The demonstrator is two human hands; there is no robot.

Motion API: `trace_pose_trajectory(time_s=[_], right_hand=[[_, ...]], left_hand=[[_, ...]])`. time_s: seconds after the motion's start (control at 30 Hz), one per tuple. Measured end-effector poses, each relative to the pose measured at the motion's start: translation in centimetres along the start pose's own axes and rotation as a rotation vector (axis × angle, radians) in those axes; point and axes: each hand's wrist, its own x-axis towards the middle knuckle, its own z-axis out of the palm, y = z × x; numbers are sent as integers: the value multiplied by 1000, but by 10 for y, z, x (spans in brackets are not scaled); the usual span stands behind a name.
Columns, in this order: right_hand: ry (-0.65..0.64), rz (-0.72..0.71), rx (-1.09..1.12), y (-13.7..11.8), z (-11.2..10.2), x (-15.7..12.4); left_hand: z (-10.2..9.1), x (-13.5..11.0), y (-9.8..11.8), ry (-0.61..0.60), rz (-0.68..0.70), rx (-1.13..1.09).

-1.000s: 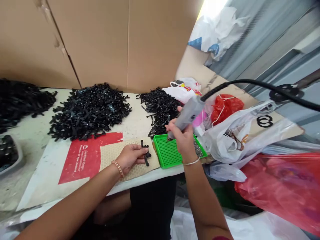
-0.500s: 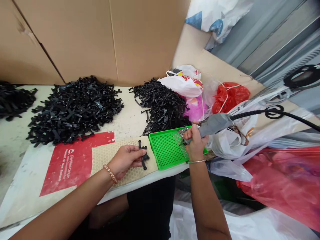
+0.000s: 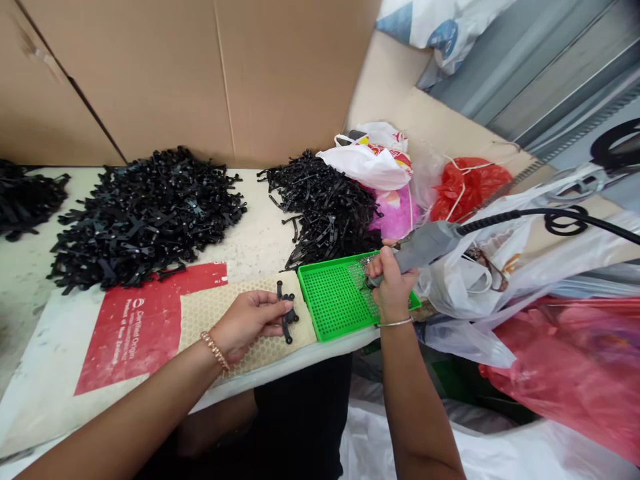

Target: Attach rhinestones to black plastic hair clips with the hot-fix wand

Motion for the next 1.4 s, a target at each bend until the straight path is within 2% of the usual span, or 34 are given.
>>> trace_pose_trajectory(time_s=[0.27, 0.43, 0.53, 0.67, 0.77, 0.9, 1.0, 1.4], right_hand=[[-28, 10, -39, 4, -2, 1], [5, 19, -50, 3, -1, 1], [44, -2, -42, -6, 4, 1], [96, -52, 73, -31, 23, -3], [22, -27, 213, -45, 49, -15], [-63, 90, 250, -43, 88, -37], [-91, 137, 206, -35, 106, -47], [-87, 178, 242, -23, 112, -55]], left_hand=[[0, 0, 0, 15, -3, 12], [0, 1, -1, 10, 14, 18], [0, 2, -2, -11, 26, 9], [1, 2, -2, -12, 33, 6], [1, 3, -3, -9, 52, -15], [1, 4, -6, -30, 73, -50], [1, 6, -7, -41, 87, -42], [1, 7, -8, -20, 108, -9]])
